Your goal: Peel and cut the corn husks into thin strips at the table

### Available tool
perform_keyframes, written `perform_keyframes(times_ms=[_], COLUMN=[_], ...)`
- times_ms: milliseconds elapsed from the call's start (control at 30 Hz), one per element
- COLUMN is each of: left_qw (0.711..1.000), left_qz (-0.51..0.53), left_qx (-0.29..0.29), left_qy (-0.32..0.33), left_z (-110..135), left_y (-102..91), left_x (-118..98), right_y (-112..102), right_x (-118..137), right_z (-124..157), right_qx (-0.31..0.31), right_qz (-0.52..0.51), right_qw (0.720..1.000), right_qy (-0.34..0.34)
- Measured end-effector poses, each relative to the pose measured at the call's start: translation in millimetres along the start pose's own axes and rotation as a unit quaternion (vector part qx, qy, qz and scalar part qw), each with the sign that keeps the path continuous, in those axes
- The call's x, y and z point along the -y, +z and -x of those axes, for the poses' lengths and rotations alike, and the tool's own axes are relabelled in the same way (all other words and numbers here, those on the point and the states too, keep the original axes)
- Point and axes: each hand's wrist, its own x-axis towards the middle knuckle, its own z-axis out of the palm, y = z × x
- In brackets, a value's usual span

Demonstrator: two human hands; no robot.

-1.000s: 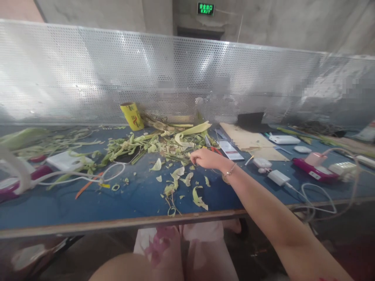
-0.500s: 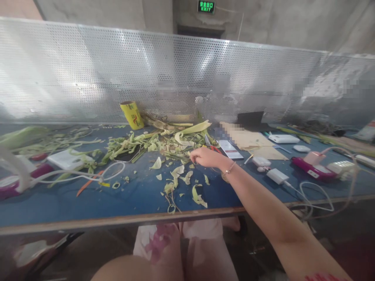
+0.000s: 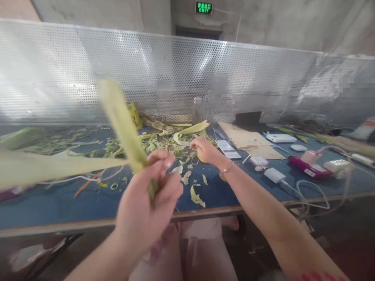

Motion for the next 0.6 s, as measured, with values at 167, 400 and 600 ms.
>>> perform_keyframes(times_ms=[167,400,600], left_qw=[0.981,0.957,0.95], left_qz=[-0.165,-0.25,-0.278], left_qx=[0.004,0.02,0.085], left_qy=[-0.102,-0.149,-0.115], left_z=[-106.6,-172.0,-166.5], left_y=[21.9,-23.5,-32.5], left_x=[-10.2,20.1,28.3], right_y=[-3.2,6.0,9.9], right_x=[-1.5,3.8,12.2], right_z=[-0.2,0.0,1.7], right_qx=[-0.105,-0.094,-0.037], right_qz=[-0.014,-0.106,-0.139], right_qw=[0.994,0.99,0.99], right_qy=[0.001,0.001,-0.009])
